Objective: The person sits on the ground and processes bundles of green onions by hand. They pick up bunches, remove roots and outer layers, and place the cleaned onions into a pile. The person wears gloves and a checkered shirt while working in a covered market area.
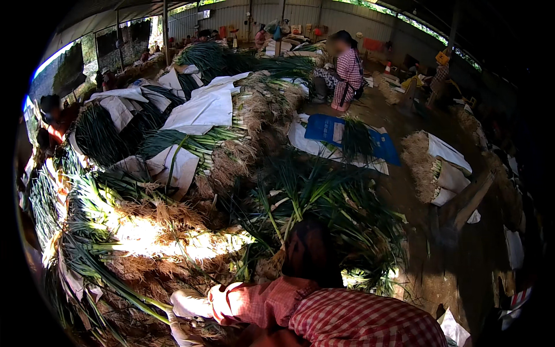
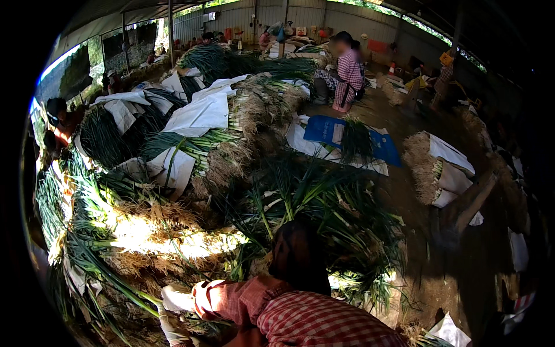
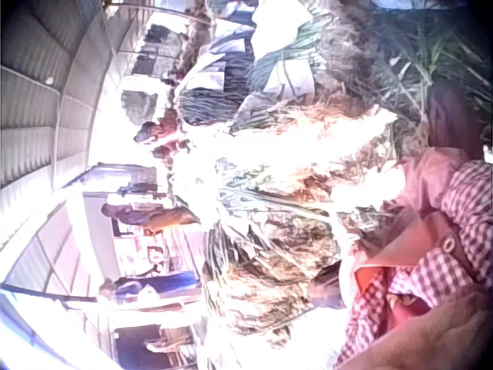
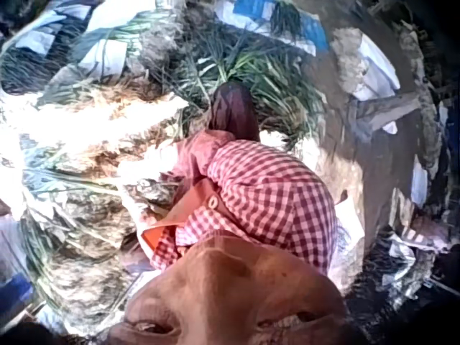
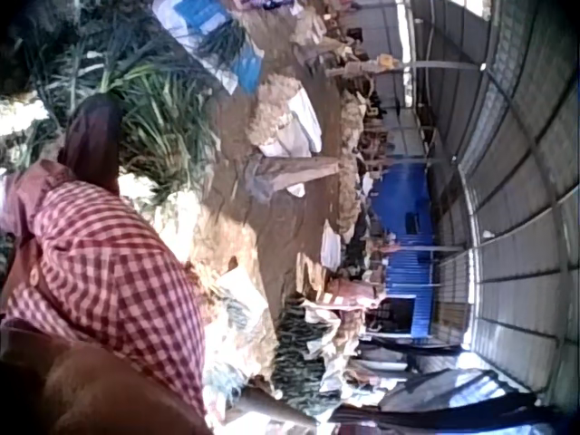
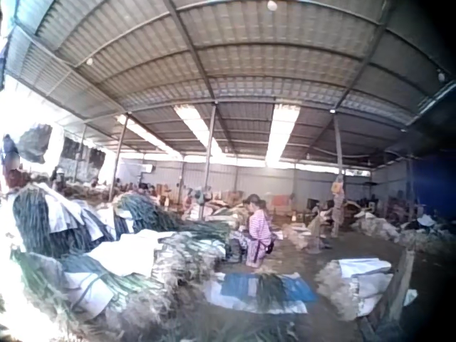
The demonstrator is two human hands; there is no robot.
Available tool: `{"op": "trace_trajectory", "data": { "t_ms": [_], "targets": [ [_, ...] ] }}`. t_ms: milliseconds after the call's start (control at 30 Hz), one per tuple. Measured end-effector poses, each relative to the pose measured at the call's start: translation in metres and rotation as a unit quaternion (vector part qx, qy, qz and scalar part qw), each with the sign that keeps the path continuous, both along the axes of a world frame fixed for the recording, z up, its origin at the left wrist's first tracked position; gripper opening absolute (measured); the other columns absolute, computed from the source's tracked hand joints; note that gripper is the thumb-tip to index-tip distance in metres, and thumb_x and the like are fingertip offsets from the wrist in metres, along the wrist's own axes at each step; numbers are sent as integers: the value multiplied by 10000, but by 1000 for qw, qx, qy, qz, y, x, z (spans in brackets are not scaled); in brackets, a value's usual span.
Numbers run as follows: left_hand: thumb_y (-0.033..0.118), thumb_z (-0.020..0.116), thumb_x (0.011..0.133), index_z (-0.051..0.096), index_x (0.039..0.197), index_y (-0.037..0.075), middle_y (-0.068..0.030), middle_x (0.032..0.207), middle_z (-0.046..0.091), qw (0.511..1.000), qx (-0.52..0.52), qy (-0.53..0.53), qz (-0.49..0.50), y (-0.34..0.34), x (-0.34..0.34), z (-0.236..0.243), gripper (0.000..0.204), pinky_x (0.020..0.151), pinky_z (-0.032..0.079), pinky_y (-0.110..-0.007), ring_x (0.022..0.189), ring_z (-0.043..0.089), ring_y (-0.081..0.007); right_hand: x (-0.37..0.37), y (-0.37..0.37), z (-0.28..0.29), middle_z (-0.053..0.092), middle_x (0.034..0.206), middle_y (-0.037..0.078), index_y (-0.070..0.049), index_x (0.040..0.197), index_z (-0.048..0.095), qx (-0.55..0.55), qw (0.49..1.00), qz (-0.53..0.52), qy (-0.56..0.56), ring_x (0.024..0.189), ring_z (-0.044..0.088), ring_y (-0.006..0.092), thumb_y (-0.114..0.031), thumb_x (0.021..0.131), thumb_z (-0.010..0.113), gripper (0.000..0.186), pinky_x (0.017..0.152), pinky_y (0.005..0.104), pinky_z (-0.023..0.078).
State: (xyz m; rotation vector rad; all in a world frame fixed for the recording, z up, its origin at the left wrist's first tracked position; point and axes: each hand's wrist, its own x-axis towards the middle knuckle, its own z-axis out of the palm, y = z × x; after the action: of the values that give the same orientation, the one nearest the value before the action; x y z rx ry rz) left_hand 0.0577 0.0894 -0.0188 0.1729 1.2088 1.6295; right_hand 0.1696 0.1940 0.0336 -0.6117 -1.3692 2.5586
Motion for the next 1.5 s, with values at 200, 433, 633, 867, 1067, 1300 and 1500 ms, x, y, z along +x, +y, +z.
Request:
{"op": "trace_trajectory", "data": {
  "t_ms": [200, 433, 633, 867, 1067, 1300, 1500],
  "targets": [
    [329, 579, 862, 583, 978, 53, -40, 829, 592, 997, -43, 66, 11, -12, 9, 6, 299, 606, 465, -292, 721, 568, -158, -5, 3, -3, 611, 785, 75, -38, 926, 614, 51, 999, 5, 2, 605, 554, 190, -339, 853, 558, 315, 526, 328, 481],
    [282, 554, 882, 604, 981, 35, -73, 833, 593, 990, -57, 124, 18, -19, 15, 17, 271, 612, 468, -301, 733, 570, -189, 3, 11, -19, 628, 827, 88, -28, 981, 624, 179, 984, -11, -17, 659, 576, 207, -360, 842, 580, 363, 559, 340, 482],
    [270, 610, 889, 578, 785, 68, -14, 670, 560, 982, -12, 16, 189, -31, -15, 51, 230, 479, 416, -266, 518, 509, -144, 54, 34, -116, 643, 863, 100, -19, 1028, 634, 451, 854, 115, -233, 705, 594, 222, -377, 833, 599, 409, 587, 350, 483],
    [149, 603, 868, 547, 947, 25, -105, 838, 647, 991, 37, -75, 109, -41, -24, 49, 157, 470, 520, -236, 572, 595, -147, -3, 22, -30, 557, 1192, 119, -49, 1389, 326, 243, 948, 128, -163, 862, 589, 211, -461, 872, 578, 708, 651, 324, 505],
    [100, 589, 860, 533, 859, 9, -104, 700, 614, 981, 74, -8, 177, -46, -44, 77, 107, 405, 497, -267, 498, 579, -171, -44, 1, -19, 516, 655, 4, -54, 917, 578, 76, 990, 111, -52, 617, 519, 123, -233, 877, 518, 193, 499, 238, 376],
    [70, 558, 871, 533, 940, -16, -164, 886, 639, 990, 66, -69, 108, -46, -63, 46, 113, 518, 539, -292, 746, 666, -262, -121, 132, 30, 594, 770, 51, -39, 933, 622, 642, 751, -139, 64, 686, 577, 162, -197, 841, 550, 196, 613, 266, 460],
    [200, 537, 923, 482, 1076, -55, -251, 1123, 572, 968, 157, -87, 173, -49, -63, 41, 303, 759, 559, -350, 994, 621, -317, -137, 115, 12, 630, 813, 60, -12, 947, 627, 164, 950, -105, 243, 731, 585, 139, -254, 914, 495, 278, 682, 295, 479]
  ]
}}
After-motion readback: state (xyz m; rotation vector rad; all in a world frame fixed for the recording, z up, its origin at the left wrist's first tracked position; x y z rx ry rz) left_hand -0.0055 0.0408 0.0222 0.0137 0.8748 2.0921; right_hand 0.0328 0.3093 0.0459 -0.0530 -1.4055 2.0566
